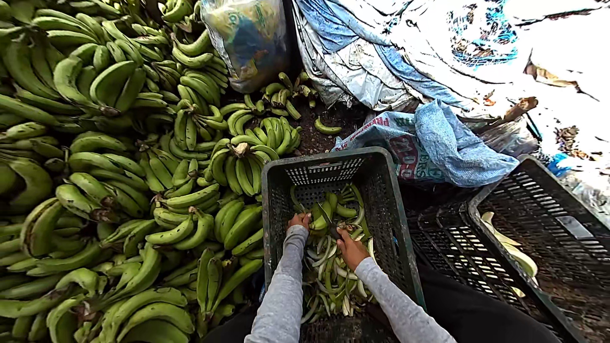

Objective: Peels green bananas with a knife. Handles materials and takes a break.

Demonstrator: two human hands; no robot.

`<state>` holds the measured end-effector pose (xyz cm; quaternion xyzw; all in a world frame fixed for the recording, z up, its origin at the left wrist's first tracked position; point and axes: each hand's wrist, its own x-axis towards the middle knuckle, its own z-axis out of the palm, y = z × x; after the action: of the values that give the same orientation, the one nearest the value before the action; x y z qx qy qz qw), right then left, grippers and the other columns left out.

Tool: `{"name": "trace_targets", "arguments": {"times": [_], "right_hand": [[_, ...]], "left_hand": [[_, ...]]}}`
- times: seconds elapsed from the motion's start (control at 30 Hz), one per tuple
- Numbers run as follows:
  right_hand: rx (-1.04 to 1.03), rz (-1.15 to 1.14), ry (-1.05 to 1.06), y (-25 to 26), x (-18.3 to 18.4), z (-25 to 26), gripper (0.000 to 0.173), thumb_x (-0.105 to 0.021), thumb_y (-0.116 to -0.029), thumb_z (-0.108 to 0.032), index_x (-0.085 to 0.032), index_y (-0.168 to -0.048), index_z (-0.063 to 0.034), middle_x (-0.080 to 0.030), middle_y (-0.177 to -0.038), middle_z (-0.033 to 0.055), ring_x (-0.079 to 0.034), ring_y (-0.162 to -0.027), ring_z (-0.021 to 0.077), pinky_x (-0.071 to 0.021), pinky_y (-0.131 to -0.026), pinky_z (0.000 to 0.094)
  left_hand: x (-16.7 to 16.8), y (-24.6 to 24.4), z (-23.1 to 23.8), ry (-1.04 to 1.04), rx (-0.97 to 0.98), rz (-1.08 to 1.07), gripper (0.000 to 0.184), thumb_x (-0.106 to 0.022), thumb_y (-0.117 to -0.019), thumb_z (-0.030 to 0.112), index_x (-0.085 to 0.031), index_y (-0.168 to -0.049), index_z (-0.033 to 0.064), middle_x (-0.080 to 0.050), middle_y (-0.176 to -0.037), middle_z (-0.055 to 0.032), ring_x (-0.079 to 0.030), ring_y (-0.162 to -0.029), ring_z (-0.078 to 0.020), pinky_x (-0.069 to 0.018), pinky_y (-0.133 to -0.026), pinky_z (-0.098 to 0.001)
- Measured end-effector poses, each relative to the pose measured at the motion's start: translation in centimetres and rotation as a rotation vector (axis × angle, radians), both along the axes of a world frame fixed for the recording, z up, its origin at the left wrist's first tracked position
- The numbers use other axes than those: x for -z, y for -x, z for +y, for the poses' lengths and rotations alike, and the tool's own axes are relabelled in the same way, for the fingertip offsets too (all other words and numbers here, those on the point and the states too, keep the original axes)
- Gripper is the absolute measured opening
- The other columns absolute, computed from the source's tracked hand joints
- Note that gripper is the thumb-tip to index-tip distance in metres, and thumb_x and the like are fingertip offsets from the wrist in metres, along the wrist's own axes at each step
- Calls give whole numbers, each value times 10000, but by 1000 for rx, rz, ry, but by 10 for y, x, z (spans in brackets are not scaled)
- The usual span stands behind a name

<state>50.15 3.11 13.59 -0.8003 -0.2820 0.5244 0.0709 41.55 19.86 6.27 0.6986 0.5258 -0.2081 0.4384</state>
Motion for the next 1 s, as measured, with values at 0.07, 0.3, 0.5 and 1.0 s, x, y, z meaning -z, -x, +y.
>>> {"name": "trace_targets", "arguments": {"times": [0.07, 0.3, 0.5, 1.0], "right_hand": [[-52, 34, 66, 10, 0, -4, 531, -328, -1140, -282, -221, -1647, -165, -633, -1332, 286, -609, -1252, 461, -436, -1087, 578], [-88, 58, 131, 28, 4, 3, 533, -320, -1140, -297, -204, -1650, -193, -602, -1385, 276, -570, -1312, 449, -416, -1114, 573], [-90, 75, 165, 35, 5, 8, 538, -296, -1144, -294, -165, -1654, -184, -607, -1376, 275, -583, -1300, 439, -430, -1103, 558], [-101, 108, 188, 42, 14, 24, 538, -313, -1141, -296, -180, -1651, -187, -576, -1417, 277, -549, -1340, 445, -412, -1120, 570]], "left_hand": [[5, 0, -10, -43, -138, 25, 479, -335, -1134, 295, -582, -1364, -45, -563, -1423, -271, -491, -1390, -387, -333, -1168, -528], [16, -5, -20, -141, -344, 51, 578, -278, -1137, 355, -666, -1233, -64, -630, -1322, -279, -554, -1321, -392, -382, -1116, -540], [15, -5, -16, -123, -311, 57, 569, -266, -1140, 327, -652, -1244, -77, -620, -1335, -285, -547, -1332, -386, -373, -1127, -529], [33, 2, -16, 0, -1005, -119, 525, -339, -1134, 331, -619, -1235, -102, -617, -1263, -283, -594, -1154, -311, -435, -1018, -442]]}}
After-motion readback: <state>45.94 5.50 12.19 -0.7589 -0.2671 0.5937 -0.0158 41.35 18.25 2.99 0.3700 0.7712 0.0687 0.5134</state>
